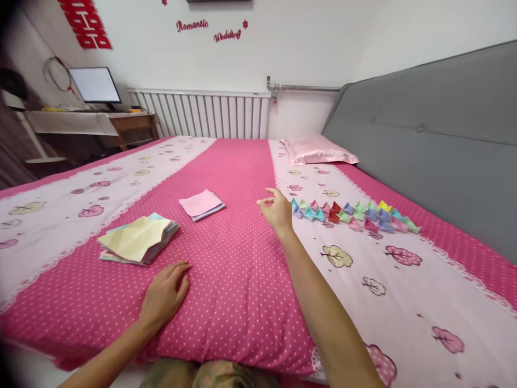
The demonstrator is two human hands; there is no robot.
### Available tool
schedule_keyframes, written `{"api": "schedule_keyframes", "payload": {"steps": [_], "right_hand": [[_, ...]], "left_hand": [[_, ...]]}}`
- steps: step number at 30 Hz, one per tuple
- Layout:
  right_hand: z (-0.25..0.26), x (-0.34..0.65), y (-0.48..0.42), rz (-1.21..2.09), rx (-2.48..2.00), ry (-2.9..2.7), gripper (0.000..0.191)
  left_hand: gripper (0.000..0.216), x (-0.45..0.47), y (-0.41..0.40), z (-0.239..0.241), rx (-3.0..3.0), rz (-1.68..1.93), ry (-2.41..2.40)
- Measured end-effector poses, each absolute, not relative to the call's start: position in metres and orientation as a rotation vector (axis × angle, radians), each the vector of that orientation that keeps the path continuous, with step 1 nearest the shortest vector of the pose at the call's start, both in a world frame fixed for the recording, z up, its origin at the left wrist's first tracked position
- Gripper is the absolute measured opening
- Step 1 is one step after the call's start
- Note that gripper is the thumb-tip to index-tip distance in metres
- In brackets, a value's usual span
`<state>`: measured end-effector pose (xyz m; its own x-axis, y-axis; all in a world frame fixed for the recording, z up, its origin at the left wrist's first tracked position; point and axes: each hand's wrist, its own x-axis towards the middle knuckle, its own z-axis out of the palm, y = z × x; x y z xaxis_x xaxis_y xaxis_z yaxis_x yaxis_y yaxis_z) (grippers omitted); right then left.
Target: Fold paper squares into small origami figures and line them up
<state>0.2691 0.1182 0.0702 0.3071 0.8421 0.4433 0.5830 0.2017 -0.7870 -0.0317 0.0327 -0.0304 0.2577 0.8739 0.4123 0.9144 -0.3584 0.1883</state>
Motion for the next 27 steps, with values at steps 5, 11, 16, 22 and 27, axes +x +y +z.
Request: {"api": "schedule_keyframes", "payload": {"steps": [5, 11, 16, 22, 27], "right_hand": [[0.069, 0.238, 0.124, 0.485, -1.374, -1.349, 0.044], [0.025, 0.243, 0.138, 0.494, -1.3, -1.223, 0.042], [-0.014, 0.251, 0.157, 0.454, -1.506, -1.253, 0.036], [-0.022, 0.252, 0.16, 0.471, -1.511, -1.276, 0.034], [-0.022, 0.254, 0.158, 0.439, -1.516, -1.284, 0.032]], "left_hand": [[0.025, 0.0, 0.086, 0.016, -2.314, -0.87, -1.676], [0.034, 0.024, 0.197, 0.05, -2.119, -0.872, -2.05], [0.035, 0.015, 0.239, 0.017, -2.078, -0.881, -2.044], [0.041, -0.002, 0.243, -0.004, -2.155, -0.766, -1.974], [0.046, -0.012, 0.247, -0.011, -2.215, -0.615, -2.184]]}}
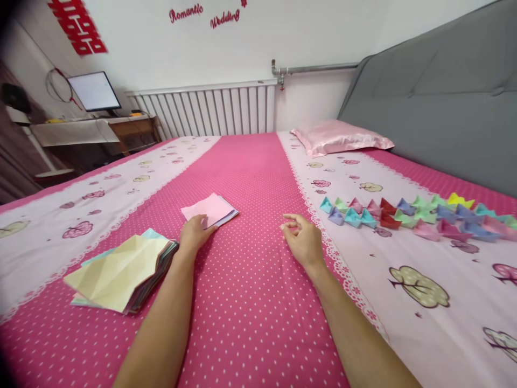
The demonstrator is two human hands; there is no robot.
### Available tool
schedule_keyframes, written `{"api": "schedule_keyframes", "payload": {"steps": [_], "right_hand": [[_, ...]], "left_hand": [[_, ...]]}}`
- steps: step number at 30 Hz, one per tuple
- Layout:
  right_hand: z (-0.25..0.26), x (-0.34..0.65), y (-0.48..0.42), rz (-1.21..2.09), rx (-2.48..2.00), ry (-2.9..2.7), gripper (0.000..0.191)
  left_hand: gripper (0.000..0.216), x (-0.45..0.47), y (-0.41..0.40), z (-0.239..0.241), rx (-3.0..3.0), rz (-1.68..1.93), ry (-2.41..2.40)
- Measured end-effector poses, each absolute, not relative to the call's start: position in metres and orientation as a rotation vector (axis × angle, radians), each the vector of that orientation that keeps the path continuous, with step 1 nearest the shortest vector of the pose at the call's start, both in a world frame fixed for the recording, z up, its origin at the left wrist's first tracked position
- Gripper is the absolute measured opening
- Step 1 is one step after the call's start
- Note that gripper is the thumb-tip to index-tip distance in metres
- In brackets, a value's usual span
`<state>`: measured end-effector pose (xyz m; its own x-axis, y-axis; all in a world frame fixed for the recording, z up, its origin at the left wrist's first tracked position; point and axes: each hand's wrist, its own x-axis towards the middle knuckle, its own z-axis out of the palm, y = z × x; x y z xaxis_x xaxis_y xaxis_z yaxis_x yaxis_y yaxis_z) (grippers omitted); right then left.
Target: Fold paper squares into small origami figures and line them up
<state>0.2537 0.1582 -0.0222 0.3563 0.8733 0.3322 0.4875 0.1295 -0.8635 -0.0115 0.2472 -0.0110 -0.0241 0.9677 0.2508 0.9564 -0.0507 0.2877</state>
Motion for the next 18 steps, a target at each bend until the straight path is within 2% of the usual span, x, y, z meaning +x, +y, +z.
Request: {"api": "schedule_keyframes", "payload": {"steps": [18], "right_hand": [[-0.0195, 0.2555, 0.1587, 0.464, -1.492, -1.267, 0.03]], "left_hand": [[0.036, -0.0149, 0.2495, -0.0046, 1.937, 0.558, 2.174]]}}
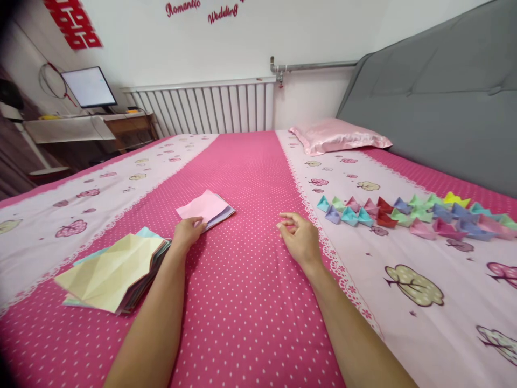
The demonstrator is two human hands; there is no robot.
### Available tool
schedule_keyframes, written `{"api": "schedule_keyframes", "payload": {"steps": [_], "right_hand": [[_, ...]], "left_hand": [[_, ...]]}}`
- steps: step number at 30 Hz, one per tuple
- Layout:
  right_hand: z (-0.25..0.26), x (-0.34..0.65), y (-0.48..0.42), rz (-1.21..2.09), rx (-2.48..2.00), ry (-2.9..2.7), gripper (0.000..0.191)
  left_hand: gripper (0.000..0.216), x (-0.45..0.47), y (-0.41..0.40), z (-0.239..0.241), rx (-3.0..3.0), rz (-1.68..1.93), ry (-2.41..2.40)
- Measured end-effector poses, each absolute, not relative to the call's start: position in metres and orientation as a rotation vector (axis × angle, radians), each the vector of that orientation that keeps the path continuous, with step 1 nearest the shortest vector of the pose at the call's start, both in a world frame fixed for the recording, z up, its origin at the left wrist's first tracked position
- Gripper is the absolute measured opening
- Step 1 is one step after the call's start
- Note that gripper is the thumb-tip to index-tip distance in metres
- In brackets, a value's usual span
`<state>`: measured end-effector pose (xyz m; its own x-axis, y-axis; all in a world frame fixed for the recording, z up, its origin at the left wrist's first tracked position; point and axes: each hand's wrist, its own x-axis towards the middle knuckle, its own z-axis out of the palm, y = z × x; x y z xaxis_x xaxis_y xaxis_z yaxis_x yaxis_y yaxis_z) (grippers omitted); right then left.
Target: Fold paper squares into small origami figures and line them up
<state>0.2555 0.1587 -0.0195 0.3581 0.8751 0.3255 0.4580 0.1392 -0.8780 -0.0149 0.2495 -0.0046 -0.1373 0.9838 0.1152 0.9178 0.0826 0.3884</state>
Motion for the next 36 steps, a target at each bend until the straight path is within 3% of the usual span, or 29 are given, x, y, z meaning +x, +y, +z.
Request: {"api": "schedule_keyframes", "payload": {"steps": [26, 31, 34, 36], "right_hand": [[-0.013, 0.256, 0.156, 0.466, -1.493, -1.269, 0.028], [-0.009, 0.259, 0.155, 0.446, -1.492, -1.22, 0.027], [-0.005, 0.263, 0.155, 0.412, -1.461, -1.143, 0.027], [-0.001, 0.268, 0.155, 0.382, -1.419, -1.082, 0.027]], "left_hand": [[0.03, -0.018, 0.253, -0.005, 1.907, 0.674, 2.244], [0.032, 0.0, 0.242, 0.009, 2.047, 0.929, 2.252], [0.031, 0.024, 0.231, 0.019, 2.369, 1.357, 1.893], [0.028, 0.045, 0.22, 0.023, 2.576, 1.46, 1.588]]}}
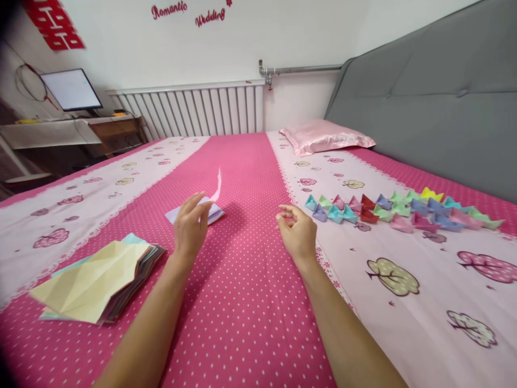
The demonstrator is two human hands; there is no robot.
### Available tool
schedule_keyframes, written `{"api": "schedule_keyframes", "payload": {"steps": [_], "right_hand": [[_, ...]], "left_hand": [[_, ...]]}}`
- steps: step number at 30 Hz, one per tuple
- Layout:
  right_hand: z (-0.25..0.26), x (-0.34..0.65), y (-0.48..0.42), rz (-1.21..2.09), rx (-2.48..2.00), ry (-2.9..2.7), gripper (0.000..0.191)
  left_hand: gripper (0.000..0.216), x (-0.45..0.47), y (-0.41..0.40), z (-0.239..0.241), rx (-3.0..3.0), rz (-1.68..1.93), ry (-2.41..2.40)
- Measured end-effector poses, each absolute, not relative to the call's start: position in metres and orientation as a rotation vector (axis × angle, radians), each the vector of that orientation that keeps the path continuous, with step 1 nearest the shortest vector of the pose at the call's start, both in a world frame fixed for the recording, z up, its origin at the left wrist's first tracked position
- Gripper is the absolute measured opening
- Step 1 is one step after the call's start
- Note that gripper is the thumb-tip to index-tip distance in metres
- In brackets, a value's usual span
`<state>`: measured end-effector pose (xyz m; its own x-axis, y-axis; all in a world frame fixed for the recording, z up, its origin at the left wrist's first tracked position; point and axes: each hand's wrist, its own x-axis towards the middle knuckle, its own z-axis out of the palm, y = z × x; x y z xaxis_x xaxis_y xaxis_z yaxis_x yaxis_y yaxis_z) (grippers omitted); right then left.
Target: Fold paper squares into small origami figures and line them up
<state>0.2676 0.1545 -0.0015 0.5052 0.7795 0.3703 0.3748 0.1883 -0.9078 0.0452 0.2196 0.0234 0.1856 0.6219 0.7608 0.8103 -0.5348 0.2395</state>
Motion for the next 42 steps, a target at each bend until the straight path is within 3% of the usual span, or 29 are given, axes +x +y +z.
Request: {"api": "schedule_keyframes", "payload": {"steps": [9, 14, 19, 23, 28, 32, 42], "right_hand": [[0.019, 0.296, 0.149, 0.26, -1.205, -0.819, 0.033], [0.018, 0.292, 0.151, 0.356, -1.281, -0.93, 0.032], [0.011, 0.266, 0.15, 0.405, -1.33, -1.422, 0.04], [-0.011, 0.243, 0.15, 0.545, -1.225, -1.874, 0.052], [-0.045, 0.234, 0.157, 0.557, -1.344, -2.147, 0.064], [-0.052, 0.235, 0.159, 0.478, -1.501, -2.187, 0.068], [-0.052, 0.246, 0.165, 0.372, -1.839, -2.121, 0.069]], "left_hand": [[0.023, 0.098, 0.172, 0.02, -2.949, -0.575, -0.921], [0.022, 0.093, 0.164, 0.029, -3.226, -0.09, -0.951], [0.033, 0.097, 0.162, 0.028, -3.182, -0.307, -1.063], [0.042, 0.11, 0.168, -0.004, -2.981, -0.588, -1.14], [0.056, 0.115, 0.175, -0.045, -2.986, -0.304, -1.149], [0.058, 0.113, 0.173, -0.047, -2.951, -0.128, -1.297], [0.069, 0.11, 0.177, -0.041, -2.841, -0.138, -1.567]]}}
